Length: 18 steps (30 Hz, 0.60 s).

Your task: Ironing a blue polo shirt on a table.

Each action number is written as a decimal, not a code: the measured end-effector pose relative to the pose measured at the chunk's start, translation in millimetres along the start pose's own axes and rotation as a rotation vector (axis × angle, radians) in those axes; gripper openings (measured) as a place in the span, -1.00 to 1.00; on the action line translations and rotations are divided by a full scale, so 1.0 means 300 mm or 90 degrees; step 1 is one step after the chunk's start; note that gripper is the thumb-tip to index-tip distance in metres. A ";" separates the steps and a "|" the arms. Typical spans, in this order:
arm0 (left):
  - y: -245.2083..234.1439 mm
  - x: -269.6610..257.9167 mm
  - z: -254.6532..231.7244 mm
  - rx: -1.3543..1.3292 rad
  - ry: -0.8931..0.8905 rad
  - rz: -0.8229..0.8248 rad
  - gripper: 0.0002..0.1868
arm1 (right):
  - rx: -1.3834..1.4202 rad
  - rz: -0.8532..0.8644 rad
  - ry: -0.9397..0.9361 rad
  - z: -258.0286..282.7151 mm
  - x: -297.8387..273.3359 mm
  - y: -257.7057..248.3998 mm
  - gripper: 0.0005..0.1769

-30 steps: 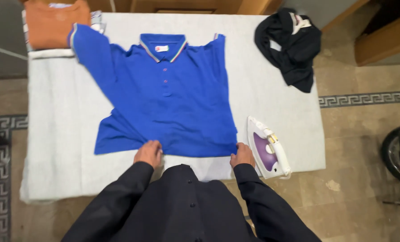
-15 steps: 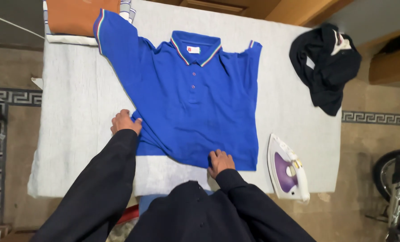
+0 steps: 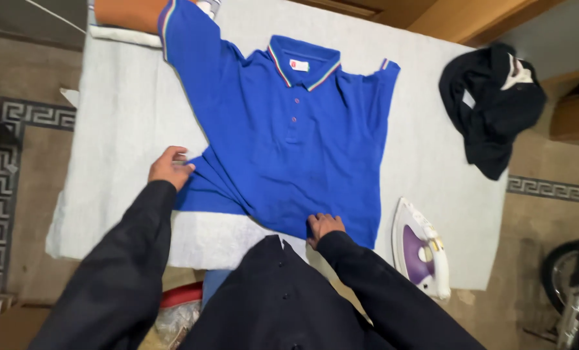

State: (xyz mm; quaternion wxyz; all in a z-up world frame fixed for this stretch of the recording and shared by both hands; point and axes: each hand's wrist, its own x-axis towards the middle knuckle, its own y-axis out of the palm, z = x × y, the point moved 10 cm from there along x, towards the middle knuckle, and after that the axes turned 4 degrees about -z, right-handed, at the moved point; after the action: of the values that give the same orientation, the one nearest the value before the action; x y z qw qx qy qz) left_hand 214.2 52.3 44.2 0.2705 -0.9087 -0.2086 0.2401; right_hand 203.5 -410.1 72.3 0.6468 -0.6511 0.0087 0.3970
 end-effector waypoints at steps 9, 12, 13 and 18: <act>0.210 0.050 -0.127 0.263 0.055 0.056 -0.50 | 0.093 0.095 0.131 -0.055 -0.087 0.108 -0.47; 0.095 -0.027 -0.194 0.072 0.051 0.040 -0.60 | 0.122 0.092 0.137 -0.081 -0.080 0.180 -0.50; 0.041 -0.026 -0.113 0.074 0.050 0.028 -0.60 | 0.121 0.087 0.127 -0.053 -0.064 0.164 -0.50; -0.183 -0.275 0.063 -0.055 0.004 0.016 -0.60 | 0.122 0.105 0.158 -0.085 -0.067 0.239 -0.47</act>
State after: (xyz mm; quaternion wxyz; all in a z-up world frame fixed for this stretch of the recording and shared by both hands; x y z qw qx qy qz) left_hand 124.1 59.8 89.4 0.2282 -0.9230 -0.2063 0.2312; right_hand 165.1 -453.6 19.2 0.6652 -0.6275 0.1795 0.3628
